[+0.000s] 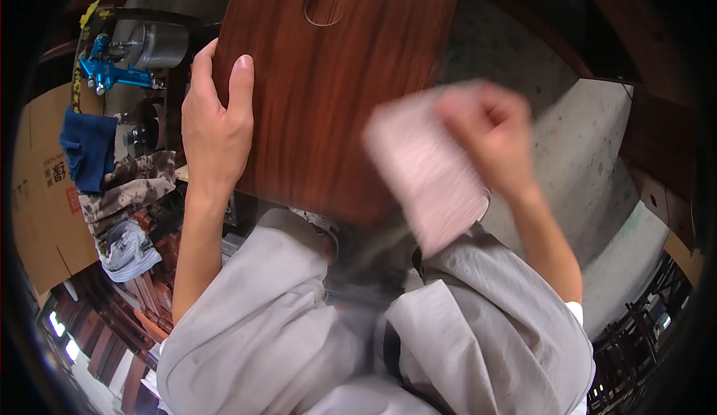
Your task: The person sands the edges and surfaces of wooden drawer and cabinet components using sandpaper, applying adhesive to some areas, and then fits a drawer into a finished cabinet unit.
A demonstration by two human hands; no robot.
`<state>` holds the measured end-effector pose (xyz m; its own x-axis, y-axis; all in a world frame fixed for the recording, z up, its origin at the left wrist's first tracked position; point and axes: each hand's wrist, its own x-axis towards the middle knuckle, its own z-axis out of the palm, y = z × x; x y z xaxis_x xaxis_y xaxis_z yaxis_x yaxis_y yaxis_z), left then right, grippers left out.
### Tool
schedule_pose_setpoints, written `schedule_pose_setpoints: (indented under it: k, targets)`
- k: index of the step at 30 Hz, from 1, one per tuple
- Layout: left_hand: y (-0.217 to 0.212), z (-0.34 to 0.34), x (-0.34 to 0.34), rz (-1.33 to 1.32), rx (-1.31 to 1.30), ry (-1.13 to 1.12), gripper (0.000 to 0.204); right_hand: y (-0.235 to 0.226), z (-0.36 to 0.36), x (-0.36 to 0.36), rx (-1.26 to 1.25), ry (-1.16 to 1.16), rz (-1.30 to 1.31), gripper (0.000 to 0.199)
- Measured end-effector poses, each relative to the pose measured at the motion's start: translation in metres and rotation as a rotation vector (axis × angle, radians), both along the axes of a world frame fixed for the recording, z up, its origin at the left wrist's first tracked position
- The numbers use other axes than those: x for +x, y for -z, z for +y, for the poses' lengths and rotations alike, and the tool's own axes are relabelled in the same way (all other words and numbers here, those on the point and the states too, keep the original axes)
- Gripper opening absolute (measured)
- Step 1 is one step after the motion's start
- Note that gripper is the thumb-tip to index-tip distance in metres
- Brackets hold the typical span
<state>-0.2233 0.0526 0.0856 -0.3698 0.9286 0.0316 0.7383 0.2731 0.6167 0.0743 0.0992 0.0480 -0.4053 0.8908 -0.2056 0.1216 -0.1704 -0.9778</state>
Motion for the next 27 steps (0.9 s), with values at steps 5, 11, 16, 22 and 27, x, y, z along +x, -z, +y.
schedule_pose_setpoints:
  k: [5, 11, 16, 22, 27]
  targets:
    - [0.008, 0.01, 0.003, 0.025, 0.112, 0.047, 0.045, 0.01, -0.044, -0.009, 0.004, -0.182, 0.045, 0.031]
    - [0.011, 0.004, 0.001, 0.004, 0.105, 0.054, 0.046, 0.005, -0.044, -0.004, -0.075, -0.346, -0.088, 0.027]
    - [-0.004, 0.002, 0.007, -0.046, -0.003, 0.028, 0.045, 0.078, 0.068, 0.032, -0.059, 0.584, 0.238, 0.037]
    - [-0.002, 0.002, 0.005, -0.099, 0.029, 0.049, 0.046, 0.164, 0.027, 0.164, 0.092, 0.708, -0.412, 0.041]
    - [-0.018, -0.001, 0.033, 0.509, 0.1, 0.593, 0.061, 0.188, -0.012, 0.211, 0.091, 0.715, -0.453, 0.036]
